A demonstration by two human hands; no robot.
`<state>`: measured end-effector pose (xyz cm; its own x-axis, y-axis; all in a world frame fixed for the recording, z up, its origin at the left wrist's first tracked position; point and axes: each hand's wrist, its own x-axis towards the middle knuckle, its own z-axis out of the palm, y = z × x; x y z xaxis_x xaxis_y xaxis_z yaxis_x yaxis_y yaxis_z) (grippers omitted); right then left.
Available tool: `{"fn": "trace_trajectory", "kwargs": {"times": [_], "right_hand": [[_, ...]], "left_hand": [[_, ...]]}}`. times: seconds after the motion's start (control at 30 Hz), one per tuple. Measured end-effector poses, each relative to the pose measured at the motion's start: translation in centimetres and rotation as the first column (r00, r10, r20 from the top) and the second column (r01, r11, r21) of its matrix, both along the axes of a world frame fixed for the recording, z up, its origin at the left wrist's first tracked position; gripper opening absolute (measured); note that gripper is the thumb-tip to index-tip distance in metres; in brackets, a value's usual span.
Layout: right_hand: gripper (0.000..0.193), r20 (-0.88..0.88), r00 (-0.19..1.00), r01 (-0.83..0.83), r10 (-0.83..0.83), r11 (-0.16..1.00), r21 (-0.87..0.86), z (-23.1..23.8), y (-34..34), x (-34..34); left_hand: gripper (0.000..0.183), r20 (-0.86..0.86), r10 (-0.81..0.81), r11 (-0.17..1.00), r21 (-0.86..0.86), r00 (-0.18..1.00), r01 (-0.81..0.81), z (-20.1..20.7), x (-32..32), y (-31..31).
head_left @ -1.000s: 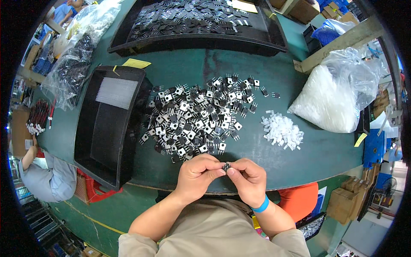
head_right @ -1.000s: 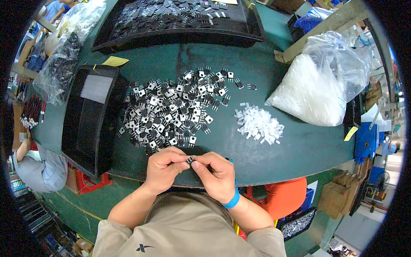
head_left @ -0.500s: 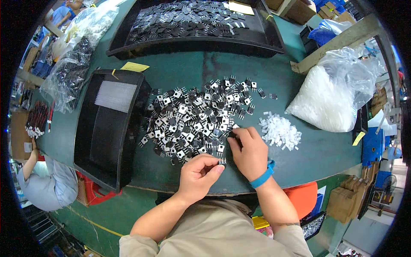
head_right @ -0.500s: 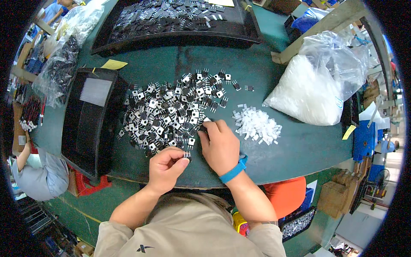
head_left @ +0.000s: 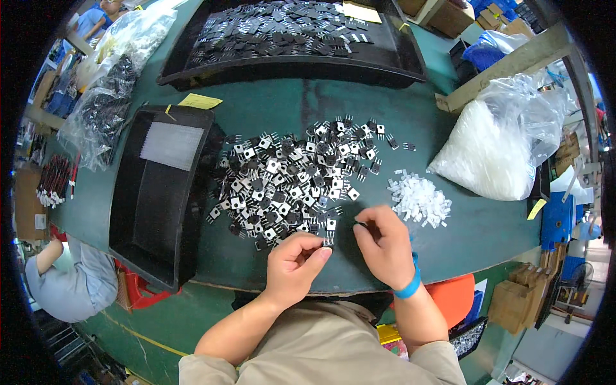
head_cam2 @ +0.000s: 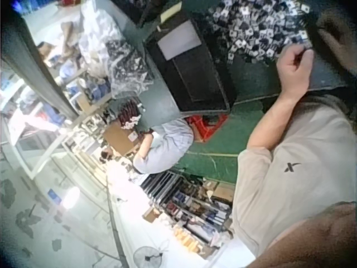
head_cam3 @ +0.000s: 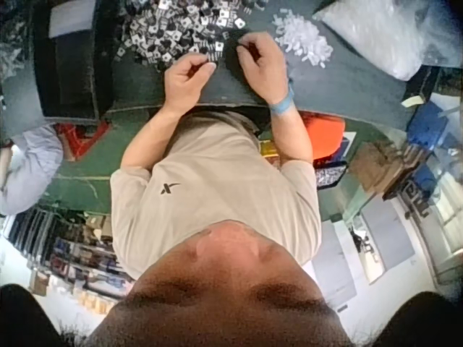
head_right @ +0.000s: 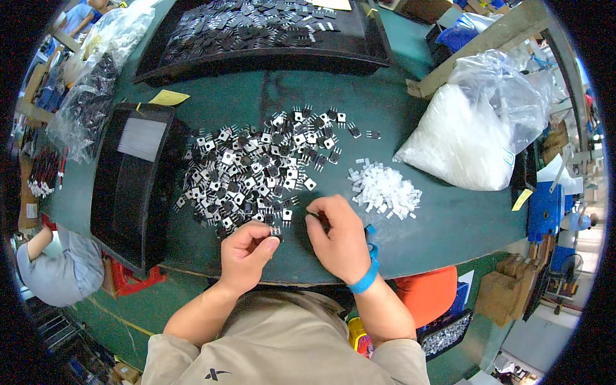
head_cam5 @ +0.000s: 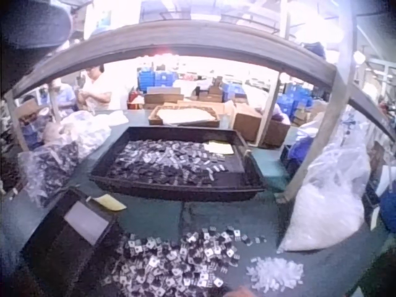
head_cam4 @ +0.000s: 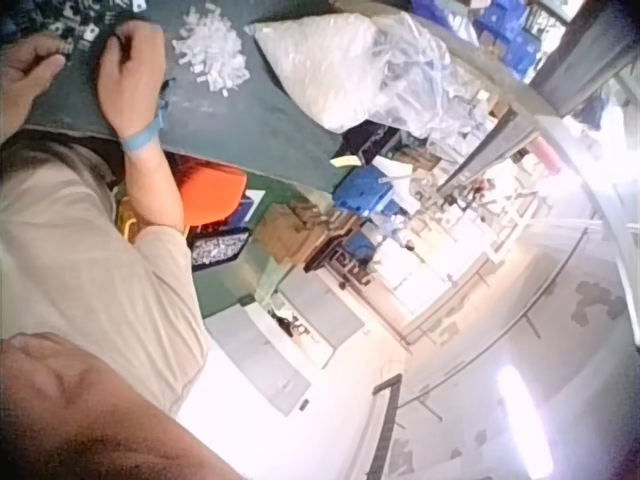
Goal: The person picks up small black electronic components and white plastic pieces from a table and inserts the white pieces into the black components. The person then places the assembled units into a black tray. The person repeats this process continuously throughout the video.
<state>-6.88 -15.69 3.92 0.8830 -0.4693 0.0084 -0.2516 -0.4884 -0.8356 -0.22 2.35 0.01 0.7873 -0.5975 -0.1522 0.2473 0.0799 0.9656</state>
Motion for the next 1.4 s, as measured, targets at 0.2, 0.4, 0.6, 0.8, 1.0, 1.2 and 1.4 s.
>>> {"fn": "trace_trajectory", "kwargs": {"times": [0.2,0.4,0.6,0.8,1.0,1.2,1.4], "right_hand": [[0.017,0.167,0.981,-0.12,0.102,0.988,0.096,0.3,0.1,-1.7],[0.019,0.193,0.963,-0.02,-0.189,0.662,0.749,0.0,2.8,-2.1],[0.02,0.133,0.968,0.04,-0.214,0.652,0.757,-1.3,3.7,-2.5],[0.02,0.185,0.954,0.008,-0.234,0.641,0.768,-1.3,3.9,-2.6],[0.013,0.151,0.966,0.046,-0.211,0.713,0.7,-1.9,3.9,-2.5],[0.006,0.118,0.976,0.044,-0.181,0.703,0.709,-1.1,4.0,-2.8],[0.006,0.147,0.977,0.016,-0.157,0.735,0.678,-1.3,4.0,-3.0]], "left_hand": [[0.008,-0.025,0.016,1.0,-0.021,1.0,-0.017,-0.1,-0.1,-0.3],[0.009,-0.031,0.036,0.999,-0.031,0.999,-0.037,0.1,-0.2,-0.5],[0.01,0.158,0.041,0.999,-0.004,0.987,-0.041,0.0,-0.3,-0.7],[0.01,0.161,0.048,0.999,0.012,0.986,-0.051,0.3,-0.2,-0.8],[0.013,0.307,0.037,0.999,-0.009,0.951,-0.036,0.6,0.1,-0.8],[0.013,0.396,0.013,1.0,-0.02,0.918,-0.006,0.0,0.5,-0.5],[0.011,0.402,-0.015,1.0,0.013,0.916,0.011,0.7,0.7,-0.3]]}}
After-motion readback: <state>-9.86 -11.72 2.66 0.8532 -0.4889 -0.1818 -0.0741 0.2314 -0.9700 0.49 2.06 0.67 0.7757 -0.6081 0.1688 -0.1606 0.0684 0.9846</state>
